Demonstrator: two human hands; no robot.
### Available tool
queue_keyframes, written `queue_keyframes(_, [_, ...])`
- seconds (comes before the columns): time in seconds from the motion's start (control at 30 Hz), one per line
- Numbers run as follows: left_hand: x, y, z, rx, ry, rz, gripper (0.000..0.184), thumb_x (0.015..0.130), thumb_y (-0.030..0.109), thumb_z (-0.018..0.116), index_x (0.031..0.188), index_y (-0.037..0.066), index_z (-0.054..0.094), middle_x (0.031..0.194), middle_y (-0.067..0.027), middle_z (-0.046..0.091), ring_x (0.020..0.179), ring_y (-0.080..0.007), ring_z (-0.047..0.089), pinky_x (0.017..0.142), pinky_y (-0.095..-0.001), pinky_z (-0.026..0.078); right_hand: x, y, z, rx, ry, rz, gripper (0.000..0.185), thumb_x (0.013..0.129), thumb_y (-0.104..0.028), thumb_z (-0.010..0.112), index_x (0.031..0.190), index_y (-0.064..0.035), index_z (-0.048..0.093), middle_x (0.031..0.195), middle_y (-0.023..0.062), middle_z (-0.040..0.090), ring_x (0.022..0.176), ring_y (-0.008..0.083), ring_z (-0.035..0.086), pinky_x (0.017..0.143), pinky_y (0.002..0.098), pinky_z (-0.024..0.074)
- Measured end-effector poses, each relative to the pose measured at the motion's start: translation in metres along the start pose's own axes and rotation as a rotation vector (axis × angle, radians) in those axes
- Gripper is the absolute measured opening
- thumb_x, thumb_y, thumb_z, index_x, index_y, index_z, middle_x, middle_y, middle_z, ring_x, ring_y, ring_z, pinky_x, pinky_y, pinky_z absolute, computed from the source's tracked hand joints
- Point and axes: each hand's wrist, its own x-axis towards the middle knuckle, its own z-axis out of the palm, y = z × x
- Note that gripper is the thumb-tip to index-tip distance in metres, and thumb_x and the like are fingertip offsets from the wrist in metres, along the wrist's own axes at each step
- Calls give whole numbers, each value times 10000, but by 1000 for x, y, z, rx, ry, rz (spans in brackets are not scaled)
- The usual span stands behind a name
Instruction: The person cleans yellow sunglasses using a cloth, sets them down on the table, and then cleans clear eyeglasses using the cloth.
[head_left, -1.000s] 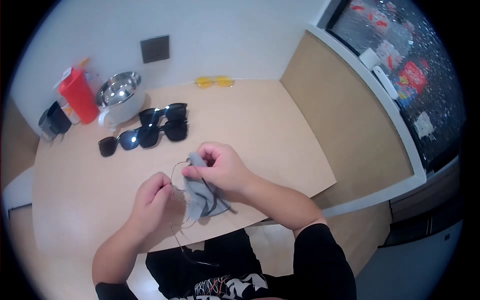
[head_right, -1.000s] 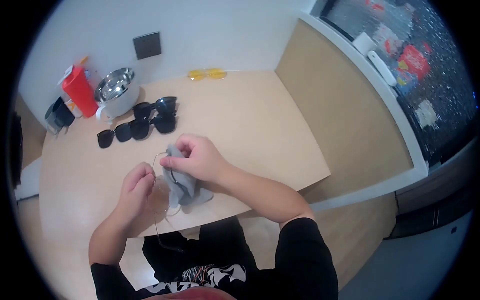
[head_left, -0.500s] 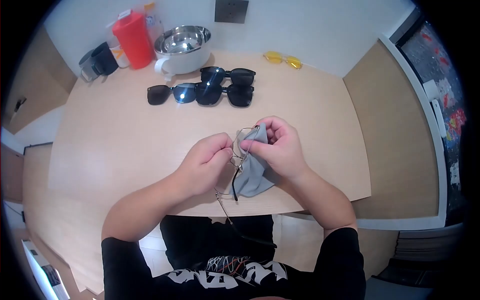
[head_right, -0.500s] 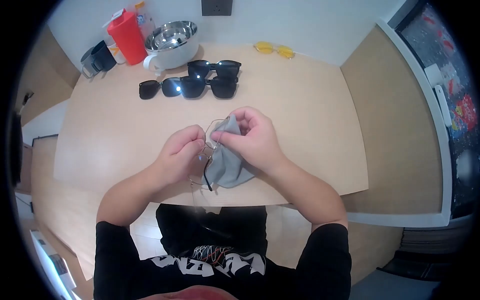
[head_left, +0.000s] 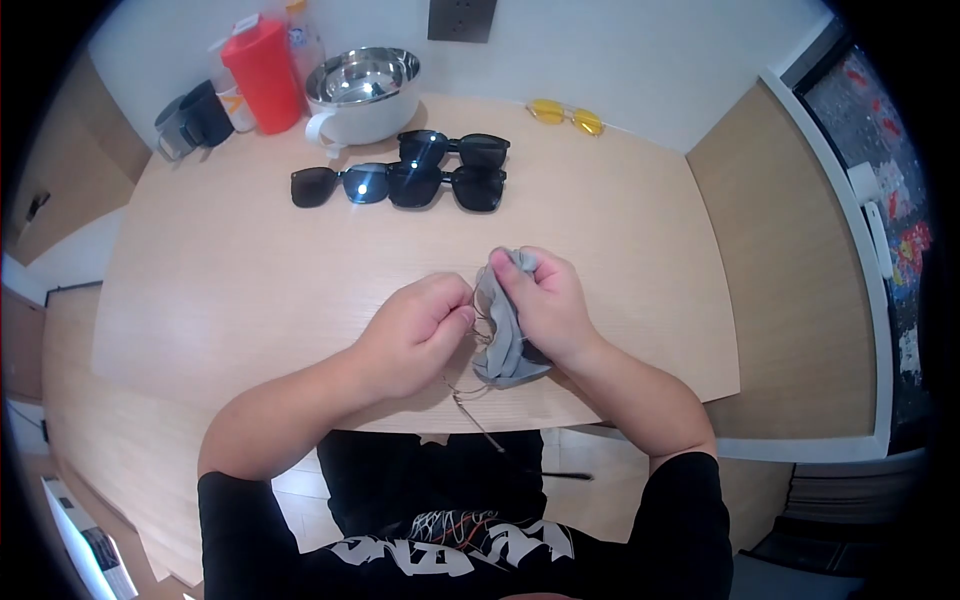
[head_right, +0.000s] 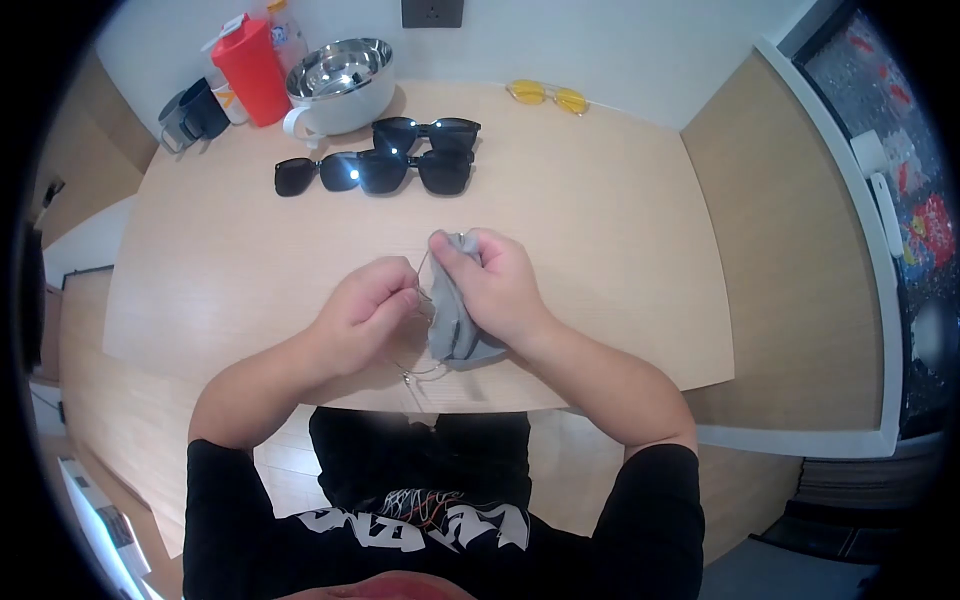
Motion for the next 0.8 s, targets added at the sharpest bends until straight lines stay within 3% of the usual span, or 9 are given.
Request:
queue_keyframes(0.37, [-6,1,1,-118,-45,-8,118,906,102,501,892,-2,554,821,-147,562,777,-287,565,723,-358,453,-8,-18,-3,-70,-195,-3,269,737,-114,824,819,-54,574,841,34,640,759,87,594,677,239,496])
queue_keyframes(0.57, [-7,1,-4,-314,-117,-67,125,917,115,500,883,5,550,805,-122,547,751,-242,541,721,-330,446,-2,-11,-15,-121,-380,-91,218,769,-82,793,798,-68,577,798,18,634,737,82,583,652,235,478])
queue_keyframes(0.8, [-4,-3,-2,-202,34,9,109,909,97,495,865,4,532,786,-119,537,736,-243,533,699,-333,435,-4,-13,-12,-150,-175,-110,157,826,-89,746,809,-42,598,773,3,621,736,61,560,647,234,467])
